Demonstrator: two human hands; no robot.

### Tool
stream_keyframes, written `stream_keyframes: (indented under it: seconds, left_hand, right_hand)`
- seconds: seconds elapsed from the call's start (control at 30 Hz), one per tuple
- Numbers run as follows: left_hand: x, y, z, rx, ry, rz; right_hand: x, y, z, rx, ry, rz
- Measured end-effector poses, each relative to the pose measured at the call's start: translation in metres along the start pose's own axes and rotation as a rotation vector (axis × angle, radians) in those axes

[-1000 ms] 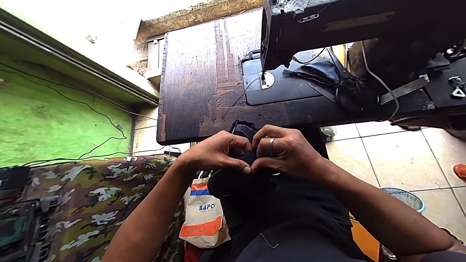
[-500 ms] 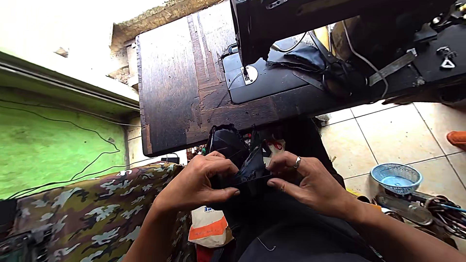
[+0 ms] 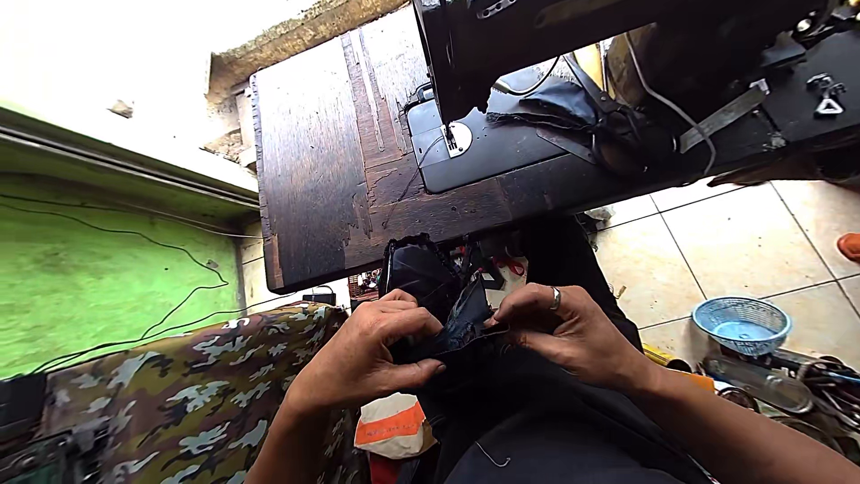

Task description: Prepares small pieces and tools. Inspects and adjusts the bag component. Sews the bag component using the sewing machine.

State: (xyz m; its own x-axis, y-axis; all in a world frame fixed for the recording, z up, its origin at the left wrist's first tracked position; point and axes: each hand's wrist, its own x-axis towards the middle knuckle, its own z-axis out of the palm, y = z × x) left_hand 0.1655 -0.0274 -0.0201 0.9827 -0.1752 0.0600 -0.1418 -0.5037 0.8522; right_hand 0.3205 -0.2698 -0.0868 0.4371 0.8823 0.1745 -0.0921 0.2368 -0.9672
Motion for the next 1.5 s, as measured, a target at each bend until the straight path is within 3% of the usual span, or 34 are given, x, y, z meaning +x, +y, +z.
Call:
stream_keyframes:
  seconds: [0.57,0.9,1.07,1.2,1.3,1.4,1.5]
  left_hand:
    - [-0.002,0.002,-0.001,0.005,0.008,-0.028]
    - [-0.001,0.002,-0.005,-0.001,-0.013,-0.032]
    - [0.000,0.001,-0.011,-0.019,-0.041,-0.043]
    - [-0.002,0.001,-0.027,0.029,-0.077,-0.106]
    - [0.002,0.002,-0.041,0.047,-0.140,-0.189]
    - [0.012,0.005,-0.056,0.037,-0.237,-0.274]
    - [0.020,0.018,-0.078,-0.065,-0.297,-0.295]
  right_hand:
    - [0.027,0.008,-0.005,-0.039,-0.089,0.076]
    - [0.055,0.008,-0.011,-0.536,-0.172,-0.141]
    - [0.086,0.002,-0.019,-0.626,-0.474,-0.311]
    - [0.107,-0.005,-0.025,-0.522,-0.757,-0.206]
    - [0.116,-0.021,-0.026,-0.449,-0.850,0.110]
    - [0.119,-0.036,-0.025,-0.307,-0.826,0.413]
    - [0.123,-0.054,-0.024,-0.142,-0.775,0.480]
